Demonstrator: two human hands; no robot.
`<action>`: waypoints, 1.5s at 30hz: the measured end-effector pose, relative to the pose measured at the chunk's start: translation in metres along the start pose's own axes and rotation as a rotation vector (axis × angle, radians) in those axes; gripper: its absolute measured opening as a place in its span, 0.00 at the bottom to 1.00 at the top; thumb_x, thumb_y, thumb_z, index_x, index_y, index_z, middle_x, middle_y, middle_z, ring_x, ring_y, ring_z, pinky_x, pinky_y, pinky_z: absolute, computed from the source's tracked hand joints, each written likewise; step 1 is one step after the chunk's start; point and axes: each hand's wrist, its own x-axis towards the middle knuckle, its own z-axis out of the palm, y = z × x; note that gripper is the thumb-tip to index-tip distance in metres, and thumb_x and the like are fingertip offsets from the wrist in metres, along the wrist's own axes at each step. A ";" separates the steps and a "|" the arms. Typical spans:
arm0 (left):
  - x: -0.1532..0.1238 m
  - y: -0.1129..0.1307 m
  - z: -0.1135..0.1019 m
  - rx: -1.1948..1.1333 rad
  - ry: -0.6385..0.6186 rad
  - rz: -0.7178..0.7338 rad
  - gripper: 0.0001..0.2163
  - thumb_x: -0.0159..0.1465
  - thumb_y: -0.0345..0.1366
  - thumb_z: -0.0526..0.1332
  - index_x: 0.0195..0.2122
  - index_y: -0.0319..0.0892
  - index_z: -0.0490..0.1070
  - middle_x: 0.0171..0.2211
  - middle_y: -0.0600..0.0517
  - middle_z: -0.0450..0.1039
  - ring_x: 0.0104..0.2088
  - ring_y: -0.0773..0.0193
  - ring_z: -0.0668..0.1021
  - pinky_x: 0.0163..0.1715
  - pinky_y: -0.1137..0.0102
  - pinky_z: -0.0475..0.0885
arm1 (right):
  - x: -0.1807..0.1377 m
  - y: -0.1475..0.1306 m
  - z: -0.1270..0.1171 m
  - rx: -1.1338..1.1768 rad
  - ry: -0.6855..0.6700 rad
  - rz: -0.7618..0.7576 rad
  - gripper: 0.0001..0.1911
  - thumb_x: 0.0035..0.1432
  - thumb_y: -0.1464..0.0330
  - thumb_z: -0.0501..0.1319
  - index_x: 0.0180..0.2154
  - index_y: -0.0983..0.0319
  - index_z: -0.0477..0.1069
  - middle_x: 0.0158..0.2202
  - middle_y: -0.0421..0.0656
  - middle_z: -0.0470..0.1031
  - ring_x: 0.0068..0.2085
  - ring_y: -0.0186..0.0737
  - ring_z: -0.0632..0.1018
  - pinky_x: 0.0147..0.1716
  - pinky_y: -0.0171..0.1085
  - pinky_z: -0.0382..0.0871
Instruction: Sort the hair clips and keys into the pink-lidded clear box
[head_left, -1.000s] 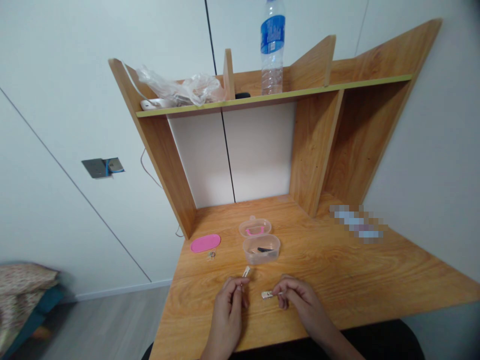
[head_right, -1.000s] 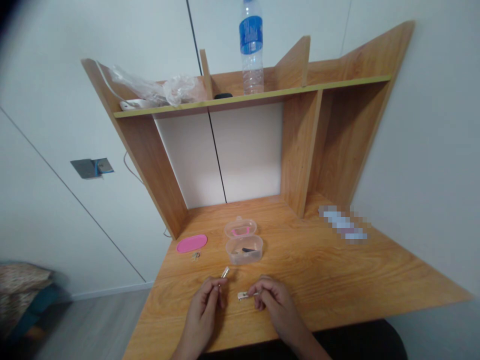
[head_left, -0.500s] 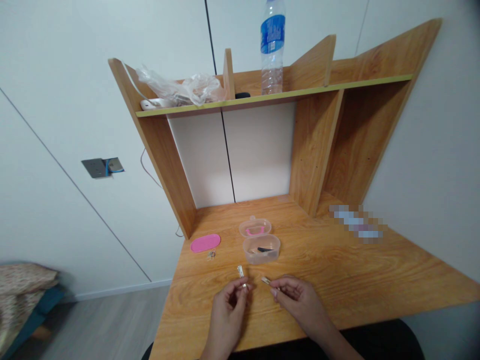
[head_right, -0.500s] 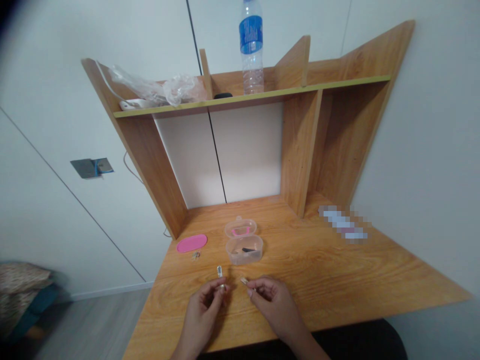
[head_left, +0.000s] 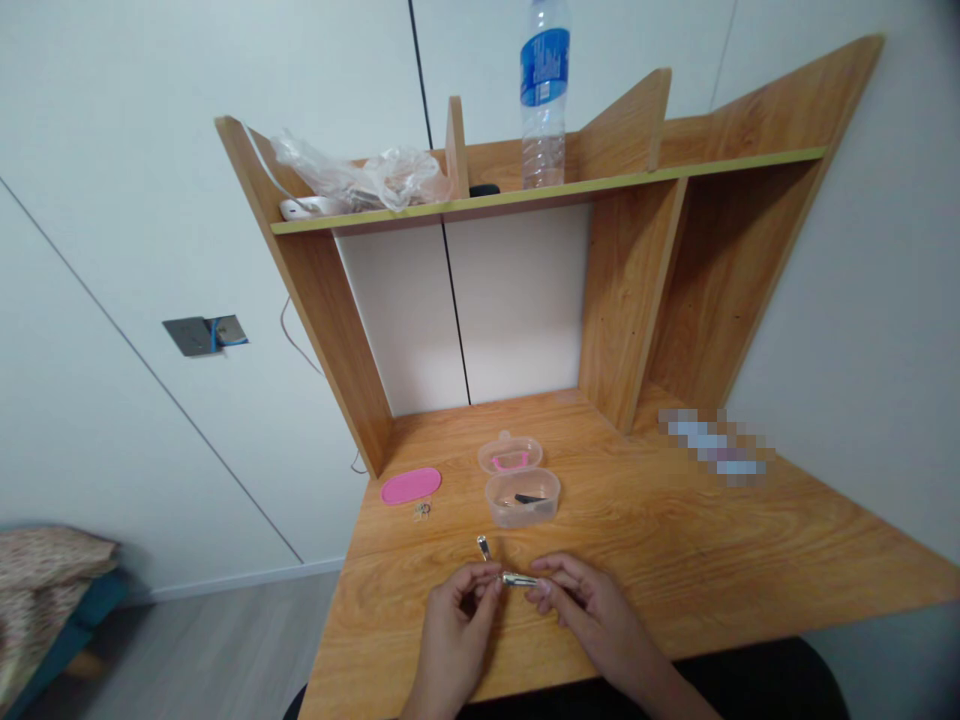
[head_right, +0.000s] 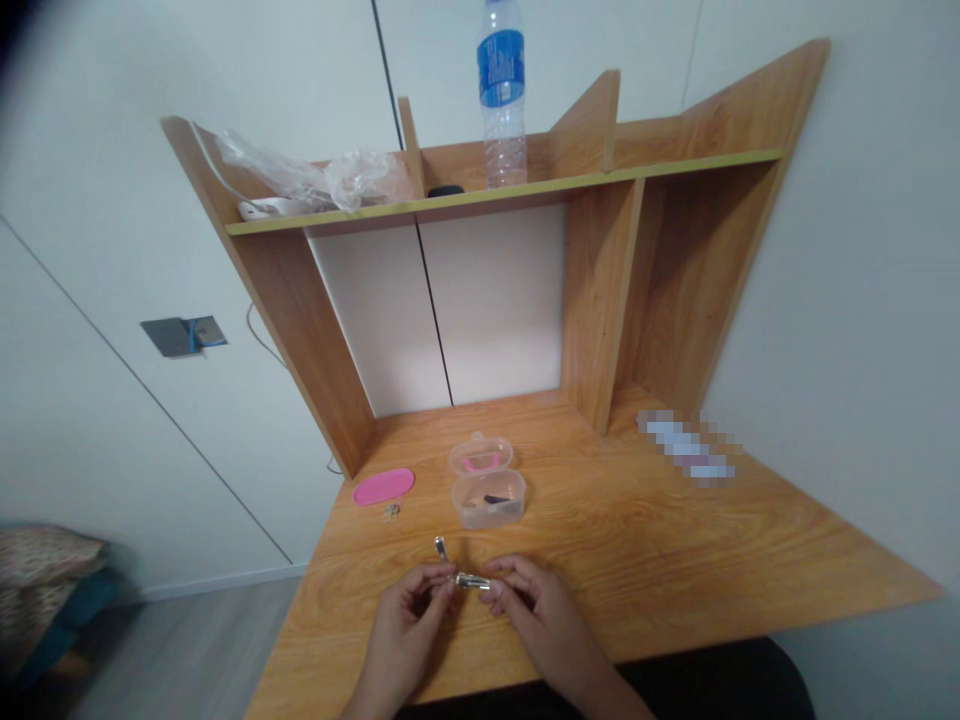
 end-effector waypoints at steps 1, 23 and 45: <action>0.000 -0.001 0.000 -0.012 0.004 -0.003 0.14 0.62 0.47 0.66 0.41 0.40 0.80 0.39 0.43 0.83 0.40 0.53 0.83 0.43 0.62 0.76 | -0.001 -0.002 0.001 -0.011 -0.016 -0.002 0.18 0.60 0.53 0.64 0.44 0.58 0.77 0.34 0.44 0.84 0.38 0.47 0.83 0.39 0.40 0.74; -0.001 0.001 0.002 -0.092 -0.034 0.006 0.11 0.66 0.44 0.64 0.34 0.43 0.66 0.30 0.50 0.77 0.35 0.59 0.80 0.38 0.68 0.70 | 0.012 0.017 -0.002 0.014 0.125 0.011 0.16 0.52 0.57 0.69 0.38 0.60 0.74 0.26 0.41 0.80 0.28 0.42 0.80 0.31 0.39 0.73; -0.002 0.002 0.002 -0.070 -0.028 0.024 0.11 0.66 0.43 0.63 0.35 0.43 0.65 0.29 0.50 0.77 0.32 0.62 0.77 0.35 0.70 0.69 | 0.011 0.013 -0.003 0.052 0.108 0.016 0.21 0.54 0.60 0.69 0.47 0.59 0.69 0.27 0.39 0.79 0.29 0.40 0.79 0.30 0.37 0.71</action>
